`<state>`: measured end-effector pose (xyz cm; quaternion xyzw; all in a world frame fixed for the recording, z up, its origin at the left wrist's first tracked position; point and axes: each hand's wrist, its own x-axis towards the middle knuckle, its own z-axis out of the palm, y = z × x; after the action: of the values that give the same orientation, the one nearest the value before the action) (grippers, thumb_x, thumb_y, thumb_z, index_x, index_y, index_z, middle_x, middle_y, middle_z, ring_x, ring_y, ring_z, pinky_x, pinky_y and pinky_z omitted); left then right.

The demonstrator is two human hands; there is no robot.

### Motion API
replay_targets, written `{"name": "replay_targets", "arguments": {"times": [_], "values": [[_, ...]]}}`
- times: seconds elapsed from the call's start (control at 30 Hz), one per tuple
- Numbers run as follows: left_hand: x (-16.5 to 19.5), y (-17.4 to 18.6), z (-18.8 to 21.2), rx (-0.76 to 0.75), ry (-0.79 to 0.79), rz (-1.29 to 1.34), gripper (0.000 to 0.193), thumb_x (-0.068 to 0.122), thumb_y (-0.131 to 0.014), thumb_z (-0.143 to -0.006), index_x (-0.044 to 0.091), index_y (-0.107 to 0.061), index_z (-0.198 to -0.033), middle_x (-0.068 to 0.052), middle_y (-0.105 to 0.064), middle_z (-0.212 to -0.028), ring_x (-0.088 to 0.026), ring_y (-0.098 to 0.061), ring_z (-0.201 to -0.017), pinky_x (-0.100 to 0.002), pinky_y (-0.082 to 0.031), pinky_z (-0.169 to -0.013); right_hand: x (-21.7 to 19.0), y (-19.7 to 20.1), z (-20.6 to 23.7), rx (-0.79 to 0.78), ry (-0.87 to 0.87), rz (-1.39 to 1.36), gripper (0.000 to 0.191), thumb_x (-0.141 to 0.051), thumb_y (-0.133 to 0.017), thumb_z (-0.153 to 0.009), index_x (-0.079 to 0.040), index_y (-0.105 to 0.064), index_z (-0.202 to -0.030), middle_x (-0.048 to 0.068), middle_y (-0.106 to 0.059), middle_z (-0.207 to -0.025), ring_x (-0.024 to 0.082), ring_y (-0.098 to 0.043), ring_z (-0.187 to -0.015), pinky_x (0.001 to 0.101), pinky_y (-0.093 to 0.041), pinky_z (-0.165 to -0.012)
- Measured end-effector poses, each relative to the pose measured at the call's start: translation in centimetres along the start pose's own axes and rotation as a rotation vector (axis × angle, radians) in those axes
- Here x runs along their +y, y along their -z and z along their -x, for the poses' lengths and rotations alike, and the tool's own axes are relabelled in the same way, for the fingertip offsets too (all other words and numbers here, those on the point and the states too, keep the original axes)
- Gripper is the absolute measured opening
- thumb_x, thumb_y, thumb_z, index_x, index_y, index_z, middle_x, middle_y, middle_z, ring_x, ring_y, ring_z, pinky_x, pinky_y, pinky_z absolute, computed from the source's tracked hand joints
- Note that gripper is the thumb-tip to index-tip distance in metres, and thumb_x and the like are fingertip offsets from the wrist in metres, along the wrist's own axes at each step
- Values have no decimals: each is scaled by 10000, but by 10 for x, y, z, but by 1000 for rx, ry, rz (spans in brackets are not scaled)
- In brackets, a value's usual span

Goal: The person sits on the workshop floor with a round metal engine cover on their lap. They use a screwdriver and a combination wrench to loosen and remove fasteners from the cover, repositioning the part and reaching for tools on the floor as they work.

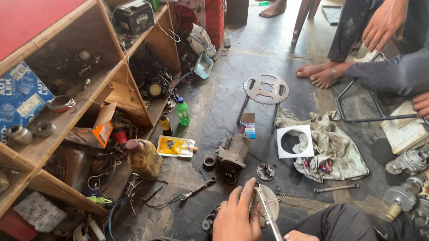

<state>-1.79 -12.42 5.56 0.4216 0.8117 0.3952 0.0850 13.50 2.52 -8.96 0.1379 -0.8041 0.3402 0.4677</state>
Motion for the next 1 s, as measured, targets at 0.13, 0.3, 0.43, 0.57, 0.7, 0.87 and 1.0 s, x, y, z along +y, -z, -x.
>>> {"name": "replay_targets", "arguments": {"times": [0.13,0.3,0.43,0.57,0.7,0.87,1.0], "values": [[1,-2,-7,56,-9,16,558,264,-655,-917,194,-500,-1449,-157,-606,-1331,-404,-635,-1009,-480,-521,-844,-6,5,-1,482,-420,-212,347,-253,-801,-877,-27,-548,-949,256,-697,-944,373,-730,-752,435,-622,-683],[-1,-8,-4,111,-64,-2,578,245,-674,-904,137,-507,-1446,-191,-618,-1315,-403,-651,-961,-478,-521,-826,-16,2,-15,896,-430,-717,539,-583,-463,-1055,-55,-570,-1055,276,-672,-1068,435,-725,-856,572,-612,-708],[-4,-6,-2,143,-93,17,568,241,-693,-893,111,-519,-1417,-187,-632,-1300,-400,-654,-943,-473,-526,-806,0,24,-42,1107,-971,-828,650,-748,-343,-1010,-136,-527,-893,149,-663,-1080,321,-719,-1008,528,-524,-877],[-2,-6,-5,133,-96,56,535,243,-702,-897,117,-538,-1391,-154,-649,-1273,-396,-658,-922,-481,-523,-785,37,51,-82,1025,-916,-1174,641,-723,-394,-1054,-161,-478,-757,21,-563,-756,198,-598,-722,456,-525,-871],[-3,-6,-2,188,-103,63,535,235,-715,-885,102,-545,-1374,-134,-661,-1268,-395,-662,-887,-479,-528,-762,75,53,-135,1001,-1129,-1187,559,-562,-469,-1041,-194,-363,-634,-62,-265,-511,94,-259,-436,261,-315,-497],[-4,-10,-3,180,-59,85,521,241,-720,-876,104,-561,-1353,-123,-675,-1272,-389,-672,-892,-468,-537,-770,99,45,-205,562,-1319,-1237,415,-275,-560,-1004,-187,-359,-651,-77,-236,-492,70,-193,-400,250,-175,-376],[-6,-12,-4,190,-68,82,512,252,-724,-886,83,-568,-1344,-131,-679,-1265,-391,-673,-911,-468,-536,-781,109,27,-247,285,-1518,-1147,353,-195,-601,-970,-169,-393,-686,-84,-248,-500,58,-183,-382,244,-148,-350]]}}
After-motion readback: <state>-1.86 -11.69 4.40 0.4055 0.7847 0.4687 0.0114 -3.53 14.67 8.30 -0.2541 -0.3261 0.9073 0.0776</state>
